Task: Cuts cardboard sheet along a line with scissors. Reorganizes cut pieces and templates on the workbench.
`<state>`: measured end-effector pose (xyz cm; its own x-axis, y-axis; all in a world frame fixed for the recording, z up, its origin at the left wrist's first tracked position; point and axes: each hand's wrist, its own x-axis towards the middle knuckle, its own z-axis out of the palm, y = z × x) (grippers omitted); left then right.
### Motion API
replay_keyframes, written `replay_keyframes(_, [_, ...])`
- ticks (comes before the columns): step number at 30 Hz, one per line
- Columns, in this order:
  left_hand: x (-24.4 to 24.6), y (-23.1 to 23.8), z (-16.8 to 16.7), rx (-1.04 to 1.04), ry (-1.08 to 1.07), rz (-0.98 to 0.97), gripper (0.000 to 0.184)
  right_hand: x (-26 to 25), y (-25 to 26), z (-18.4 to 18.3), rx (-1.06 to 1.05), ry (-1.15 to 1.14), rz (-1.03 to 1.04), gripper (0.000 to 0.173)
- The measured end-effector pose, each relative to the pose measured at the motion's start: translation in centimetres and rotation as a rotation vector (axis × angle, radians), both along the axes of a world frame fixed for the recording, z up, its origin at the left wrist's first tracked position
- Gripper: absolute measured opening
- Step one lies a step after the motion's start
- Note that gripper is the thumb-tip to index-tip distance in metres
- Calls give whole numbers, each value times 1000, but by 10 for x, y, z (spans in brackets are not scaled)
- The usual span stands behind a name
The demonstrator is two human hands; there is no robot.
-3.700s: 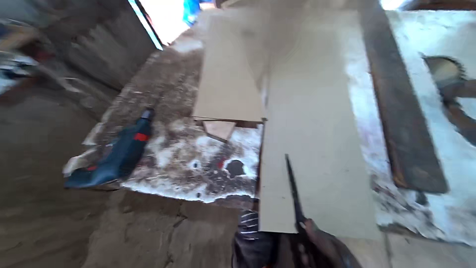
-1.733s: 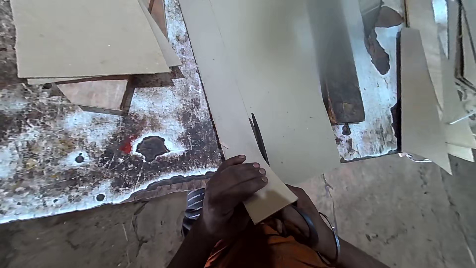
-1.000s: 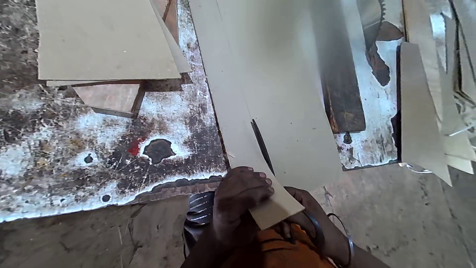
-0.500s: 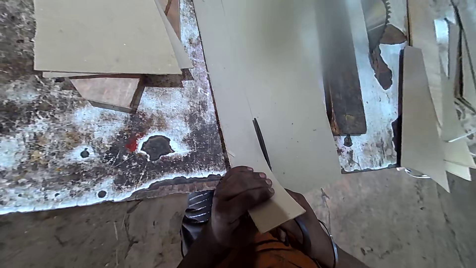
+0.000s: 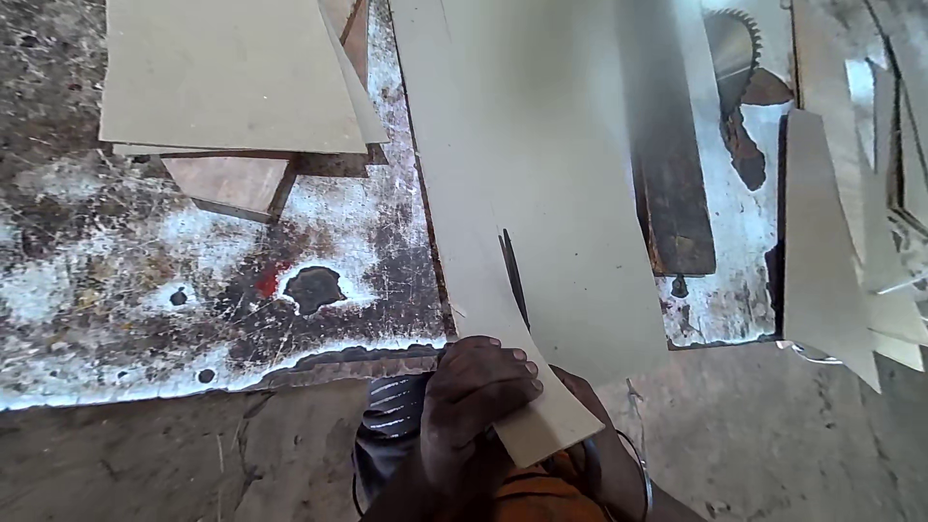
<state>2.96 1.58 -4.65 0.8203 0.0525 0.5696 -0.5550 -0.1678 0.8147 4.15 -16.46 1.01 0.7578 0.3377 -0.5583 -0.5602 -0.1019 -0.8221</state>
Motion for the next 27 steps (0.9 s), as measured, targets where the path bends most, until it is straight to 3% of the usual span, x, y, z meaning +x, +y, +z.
replay_keyframes(4, [1,0,-2,-7,-3,0,21,-6,-9,-16,116,-36,37,33])
replay_keyframes(10, [-3,-5,4,-53,10,-23,20,6,-4,-14,80,20,-13,14])
replay_keyframes(19, [-1,-6,2,-43,-16,-16,23,4,-3,-22,161,-2,-16,20])
replay_keyframes(23, [-3,-9,4,-55,13,-4,19,10,-7,-19,50,-19,7,10])
replay_keyframes(27, [-4,-11,8,-55,17,5,19,19,-6,-23,20,-24,-3,11])
